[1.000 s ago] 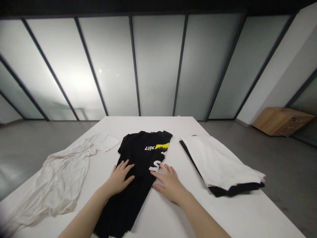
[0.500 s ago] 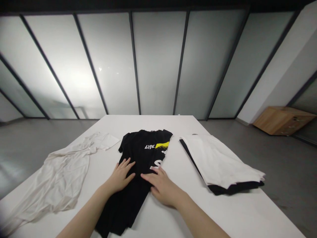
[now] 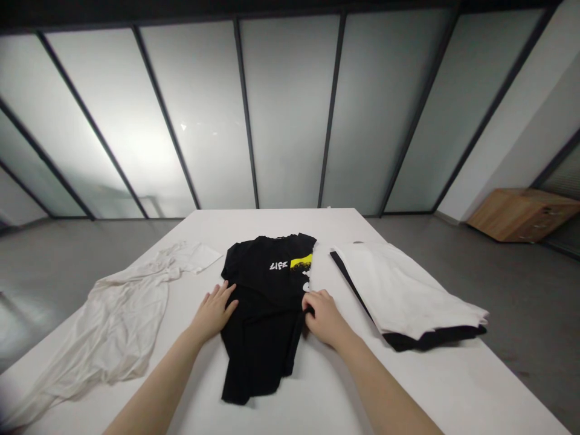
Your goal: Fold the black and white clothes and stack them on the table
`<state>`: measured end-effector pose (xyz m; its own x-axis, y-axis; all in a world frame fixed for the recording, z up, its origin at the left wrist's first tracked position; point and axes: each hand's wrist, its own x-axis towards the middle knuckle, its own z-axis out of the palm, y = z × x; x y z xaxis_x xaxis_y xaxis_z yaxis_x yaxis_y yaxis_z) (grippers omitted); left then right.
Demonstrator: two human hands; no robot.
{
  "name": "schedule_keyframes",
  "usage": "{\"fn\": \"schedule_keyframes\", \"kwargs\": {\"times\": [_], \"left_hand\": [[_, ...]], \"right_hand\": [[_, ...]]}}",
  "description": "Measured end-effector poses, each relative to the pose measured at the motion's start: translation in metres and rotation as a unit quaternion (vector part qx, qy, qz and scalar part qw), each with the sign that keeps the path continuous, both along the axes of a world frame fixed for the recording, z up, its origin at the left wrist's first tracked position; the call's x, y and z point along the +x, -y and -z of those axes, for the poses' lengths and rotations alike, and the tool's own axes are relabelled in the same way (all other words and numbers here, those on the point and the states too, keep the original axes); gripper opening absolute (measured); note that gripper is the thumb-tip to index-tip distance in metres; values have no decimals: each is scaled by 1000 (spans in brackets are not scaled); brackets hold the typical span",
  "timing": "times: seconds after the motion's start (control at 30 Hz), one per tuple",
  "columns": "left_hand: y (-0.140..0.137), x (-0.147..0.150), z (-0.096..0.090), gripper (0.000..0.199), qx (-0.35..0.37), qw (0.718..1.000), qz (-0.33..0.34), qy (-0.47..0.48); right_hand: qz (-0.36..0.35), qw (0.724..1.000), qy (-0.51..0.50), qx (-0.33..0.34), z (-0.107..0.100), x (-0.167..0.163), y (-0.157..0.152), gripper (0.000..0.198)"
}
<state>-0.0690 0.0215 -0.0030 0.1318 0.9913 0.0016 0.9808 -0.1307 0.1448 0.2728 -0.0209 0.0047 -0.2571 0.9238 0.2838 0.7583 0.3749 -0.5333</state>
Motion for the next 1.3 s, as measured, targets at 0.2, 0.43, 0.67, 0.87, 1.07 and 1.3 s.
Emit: {"fn": "schedule_keyframes", "kwargs": {"times": [0.2, 0.43, 0.67, 0.87, 1.07, 1.3], "left_hand": [[0, -8, -7, 48, 25, 997, -74, -2], [9, 3, -24, 34, 75, 993, -87, 5], [33, 21, -39, 44, -70, 966, 172, 180], [50, 33, -39, 89, -46, 923, 328, 196], [44, 29, -33, 58, -52, 929, 304, 203], [35, 24, -29, 28, -9, 947, 273, 167]], "right_hand": [[180, 959, -217, 25, 6, 48, -15, 9], [297, 853, -427, -38, 17, 50, -24, 33], [170, 953, -226, -111, -5, 23, -3, 48], [-23, 946, -185, -264, -15, 3, 17, 31], [-32, 913, -216, -344, -22, 0, 22, 29], [3, 919, -270, -287, -12, 3, 15, 31]]}}
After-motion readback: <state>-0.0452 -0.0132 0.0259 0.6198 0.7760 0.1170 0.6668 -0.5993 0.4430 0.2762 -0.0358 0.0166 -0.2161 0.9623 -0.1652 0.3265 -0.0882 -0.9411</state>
